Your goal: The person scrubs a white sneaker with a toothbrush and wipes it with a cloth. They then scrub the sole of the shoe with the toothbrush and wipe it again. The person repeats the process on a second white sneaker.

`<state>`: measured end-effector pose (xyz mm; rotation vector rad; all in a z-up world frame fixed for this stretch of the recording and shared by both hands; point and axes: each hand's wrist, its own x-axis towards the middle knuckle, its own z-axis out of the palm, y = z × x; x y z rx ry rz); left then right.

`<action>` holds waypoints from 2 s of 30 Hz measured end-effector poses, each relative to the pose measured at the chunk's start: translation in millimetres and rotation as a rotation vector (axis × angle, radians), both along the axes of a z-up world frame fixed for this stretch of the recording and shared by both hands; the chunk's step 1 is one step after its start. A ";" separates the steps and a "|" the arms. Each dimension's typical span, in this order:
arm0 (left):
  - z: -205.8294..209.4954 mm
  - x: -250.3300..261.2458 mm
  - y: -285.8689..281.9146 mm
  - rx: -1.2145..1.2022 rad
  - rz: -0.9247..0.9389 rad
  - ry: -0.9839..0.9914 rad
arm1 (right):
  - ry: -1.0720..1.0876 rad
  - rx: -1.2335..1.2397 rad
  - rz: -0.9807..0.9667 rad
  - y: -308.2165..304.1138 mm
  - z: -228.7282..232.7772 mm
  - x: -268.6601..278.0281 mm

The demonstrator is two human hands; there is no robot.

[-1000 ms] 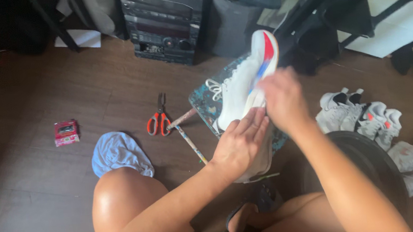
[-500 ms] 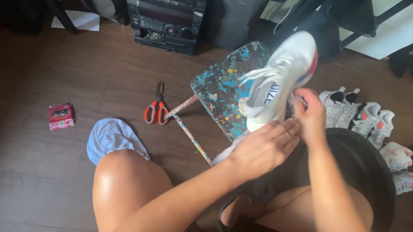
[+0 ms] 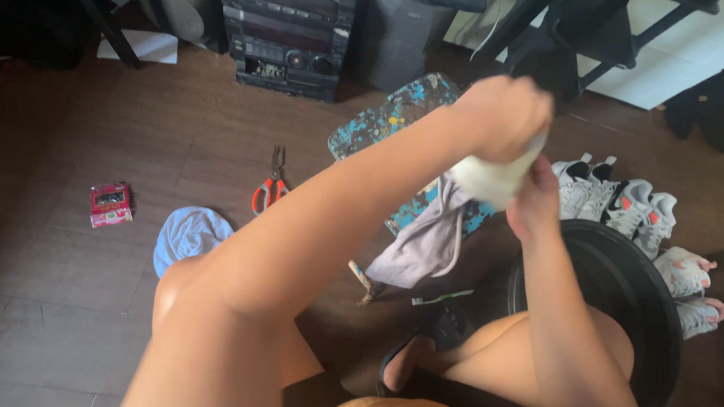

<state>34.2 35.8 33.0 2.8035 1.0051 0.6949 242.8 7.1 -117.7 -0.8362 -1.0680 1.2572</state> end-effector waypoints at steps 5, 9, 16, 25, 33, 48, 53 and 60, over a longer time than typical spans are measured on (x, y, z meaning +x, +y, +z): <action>49.4 13.3 39.4 -0.097 0.305 -0.677 | 0.229 0.042 0.023 -27.8 75.0 -5.7; 56.3 -30.2 37.5 -0.811 0.253 -1.023 | 0.123 0.261 -0.024 -50.8 116.0 -7.2; 16.7 -65.3 -0.7 -1.100 0.078 -1.424 | -0.233 0.566 -0.243 -66.9 162.9 -25.5; -0.6 -52.2 -17.6 -0.996 0.025 -1.509 | -1.171 1.046 -0.633 -73.9 202.8 -100.5; -0.6 -67.6 6.0 -0.942 0.058 -1.608 | -1.191 1.139 -0.504 -81.3 156.1 -110.4; -39.3 -219.7 25.8 -0.728 0.180 -2.007 | -0.610 0.669 -0.588 -50.7 129.5 9.2; -23.2 -232.0 2.8 -0.698 0.049 -1.943 | 0.007 0.449 -0.354 -25.7 153.0 41.9; -44.3 -169.5 40.7 -0.663 0.124 -1.819 | -0.235 0.735 -0.288 16.4 185.4 -49.7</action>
